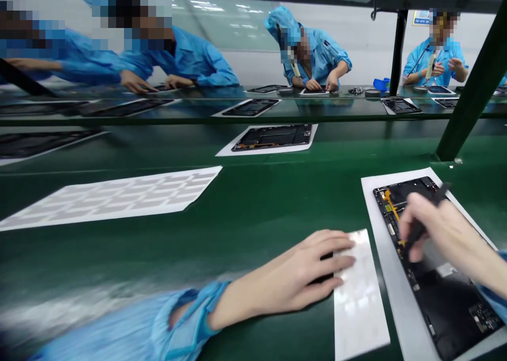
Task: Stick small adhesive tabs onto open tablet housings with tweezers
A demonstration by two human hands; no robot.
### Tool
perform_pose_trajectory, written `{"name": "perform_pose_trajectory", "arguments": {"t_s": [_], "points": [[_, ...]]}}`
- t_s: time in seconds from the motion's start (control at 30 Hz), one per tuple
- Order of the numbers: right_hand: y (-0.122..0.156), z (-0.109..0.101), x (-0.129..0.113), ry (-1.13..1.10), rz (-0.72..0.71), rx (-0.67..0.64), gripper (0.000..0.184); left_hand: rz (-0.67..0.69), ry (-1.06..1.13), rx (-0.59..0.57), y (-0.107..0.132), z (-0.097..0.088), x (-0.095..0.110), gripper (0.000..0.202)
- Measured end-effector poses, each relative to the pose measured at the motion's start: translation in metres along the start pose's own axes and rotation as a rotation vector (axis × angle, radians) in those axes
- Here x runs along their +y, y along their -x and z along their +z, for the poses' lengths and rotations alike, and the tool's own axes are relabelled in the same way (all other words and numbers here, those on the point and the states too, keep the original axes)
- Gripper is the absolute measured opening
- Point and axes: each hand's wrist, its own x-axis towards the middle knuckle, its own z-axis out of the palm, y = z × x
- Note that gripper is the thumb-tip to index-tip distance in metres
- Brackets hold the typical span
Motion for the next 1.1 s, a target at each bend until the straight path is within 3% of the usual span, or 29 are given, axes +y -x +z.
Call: {"name": "perform_pose_trajectory", "arguments": {"t_s": [0.1,0.2,0.33,0.5,0.77,1.1], "points": [[-0.029,0.034,-0.012,-0.064,-0.101,-0.255,0.049,-0.033,-0.019,-0.012,-0.001,0.003,0.007,0.021],[-0.043,0.052,-0.001,-0.094,-0.131,-0.330,0.043,-0.085,-0.022,-0.002,0.001,0.006,0.012,0.023],[-0.043,0.060,0.017,-0.088,-0.103,-0.240,0.035,-0.142,0.005,-0.037,0.001,0.007,0.014,0.033],[-0.036,0.064,0.018,-0.012,-0.157,-0.139,0.027,-0.212,0.002,-0.124,-0.002,0.003,0.018,0.037],[-0.035,0.067,0.016,0.060,-0.205,-0.101,0.023,-0.232,0.012,-0.165,-0.003,0.001,0.018,0.040],[-0.038,0.067,0.013,0.010,-0.119,-0.115,0.021,-0.196,0.002,-0.145,-0.004,0.001,0.017,0.041]]}}
